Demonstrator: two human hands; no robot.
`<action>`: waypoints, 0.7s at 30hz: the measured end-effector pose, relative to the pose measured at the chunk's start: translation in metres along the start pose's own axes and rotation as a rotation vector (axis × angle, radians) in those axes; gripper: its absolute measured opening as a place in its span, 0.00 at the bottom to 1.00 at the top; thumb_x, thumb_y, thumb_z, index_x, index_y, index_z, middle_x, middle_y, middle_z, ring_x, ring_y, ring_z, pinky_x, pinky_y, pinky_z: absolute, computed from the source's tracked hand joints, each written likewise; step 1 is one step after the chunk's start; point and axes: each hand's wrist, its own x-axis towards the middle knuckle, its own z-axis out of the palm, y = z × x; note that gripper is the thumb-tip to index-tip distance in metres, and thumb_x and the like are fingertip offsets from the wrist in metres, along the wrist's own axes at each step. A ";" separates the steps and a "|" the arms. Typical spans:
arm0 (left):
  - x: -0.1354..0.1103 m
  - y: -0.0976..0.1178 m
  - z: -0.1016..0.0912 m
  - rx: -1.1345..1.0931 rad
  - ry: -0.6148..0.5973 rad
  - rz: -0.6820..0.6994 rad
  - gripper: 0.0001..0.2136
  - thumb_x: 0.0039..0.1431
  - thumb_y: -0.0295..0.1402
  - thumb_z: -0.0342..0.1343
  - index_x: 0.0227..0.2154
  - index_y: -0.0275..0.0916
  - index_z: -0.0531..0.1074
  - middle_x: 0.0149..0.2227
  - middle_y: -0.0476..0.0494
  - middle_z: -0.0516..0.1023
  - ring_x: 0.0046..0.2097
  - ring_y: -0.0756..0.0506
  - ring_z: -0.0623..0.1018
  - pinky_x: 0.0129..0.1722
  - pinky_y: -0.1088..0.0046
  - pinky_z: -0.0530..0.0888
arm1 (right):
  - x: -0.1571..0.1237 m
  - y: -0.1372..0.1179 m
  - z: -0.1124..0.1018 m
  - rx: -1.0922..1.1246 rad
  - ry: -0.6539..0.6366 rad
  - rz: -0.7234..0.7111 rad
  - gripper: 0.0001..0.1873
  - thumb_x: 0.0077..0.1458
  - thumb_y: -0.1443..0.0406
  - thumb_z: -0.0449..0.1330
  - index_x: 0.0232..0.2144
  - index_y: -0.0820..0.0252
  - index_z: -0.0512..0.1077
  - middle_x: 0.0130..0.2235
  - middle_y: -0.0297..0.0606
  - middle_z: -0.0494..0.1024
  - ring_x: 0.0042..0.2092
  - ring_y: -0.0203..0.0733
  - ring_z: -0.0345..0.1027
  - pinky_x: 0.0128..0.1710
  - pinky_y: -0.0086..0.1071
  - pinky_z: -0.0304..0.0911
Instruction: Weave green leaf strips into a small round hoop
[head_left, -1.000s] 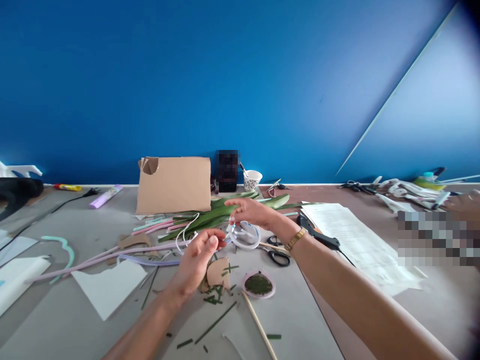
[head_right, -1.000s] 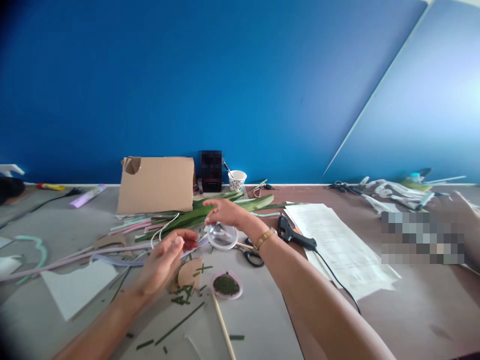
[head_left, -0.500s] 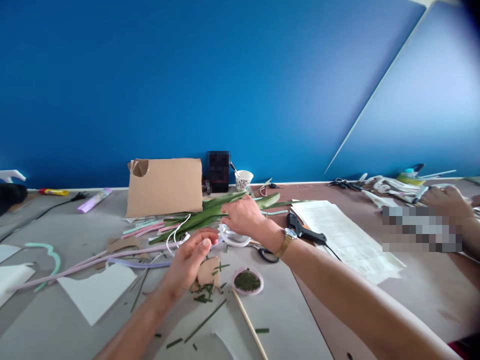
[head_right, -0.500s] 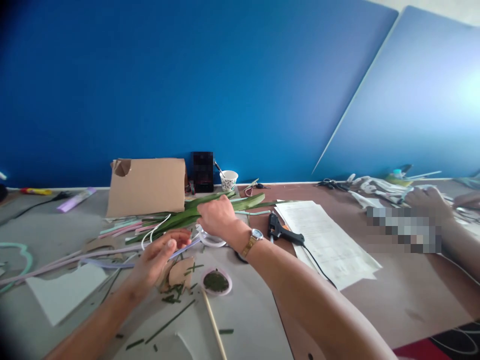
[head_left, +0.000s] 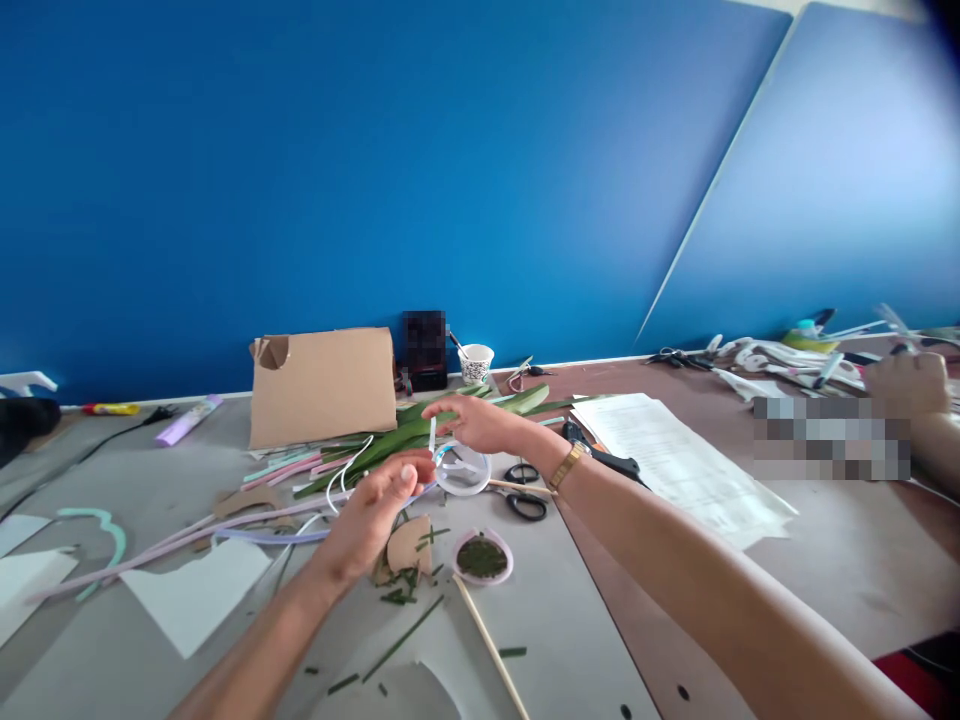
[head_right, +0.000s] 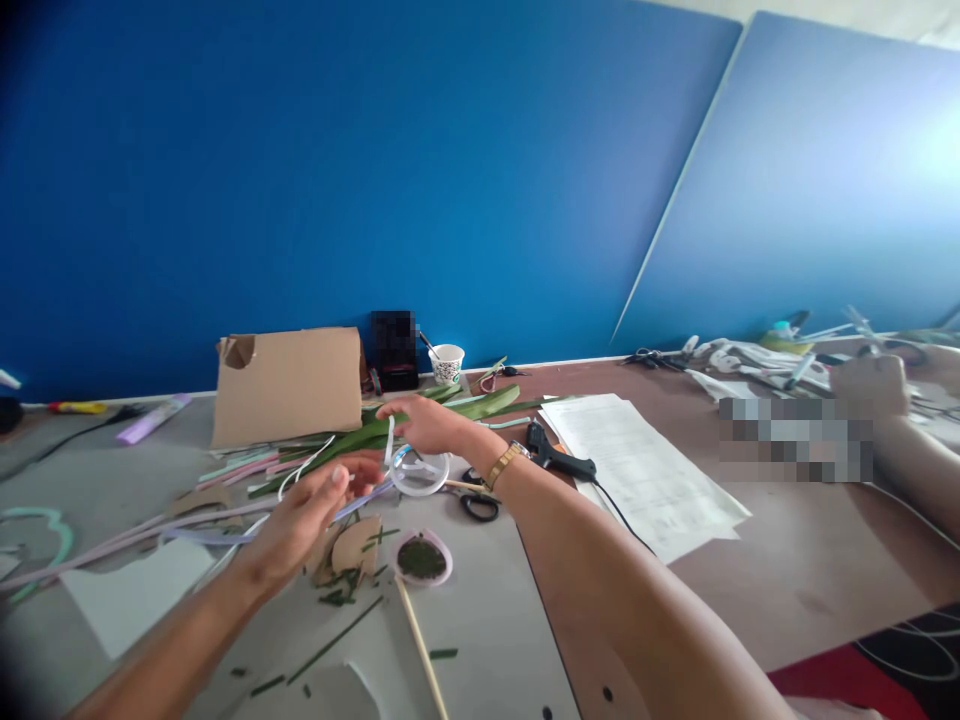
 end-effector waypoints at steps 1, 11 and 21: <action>-0.004 0.003 0.002 0.034 -0.010 0.016 0.22 0.61 0.51 0.46 0.39 0.38 0.74 0.48 0.38 0.74 0.49 0.41 0.73 0.51 0.63 0.70 | -0.001 0.001 -0.001 0.003 0.026 0.013 0.22 0.49 0.79 0.53 0.43 0.59 0.75 0.44 0.39 0.79 0.40 0.39 0.75 0.37 0.28 0.69; -0.047 -0.004 0.021 0.394 -0.094 0.112 0.18 0.61 0.46 0.48 0.48 0.43 0.71 0.54 0.39 0.72 0.56 0.40 0.70 0.56 0.61 0.68 | -0.102 -0.007 0.006 0.062 0.462 0.046 0.12 0.56 0.72 0.52 0.40 0.63 0.73 0.38 0.43 0.75 0.38 0.41 0.71 0.41 0.35 0.68; -0.058 -0.018 0.032 0.365 -0.038 0.086 0.20 0.60 0.47 0.50 0.51 0.44 0.71 0.55 0.41 0.72 0.58 0.40 0.69 0.58 0.61 0.66 | -0.168 -0.018 0.060 0.033 0.449 0.071 0.15 0.58 0.71 0.52 0.47 0.64 0.71 0.46 0.50 0.77 0.47 0.45 0.72 0.47 0.37 0.70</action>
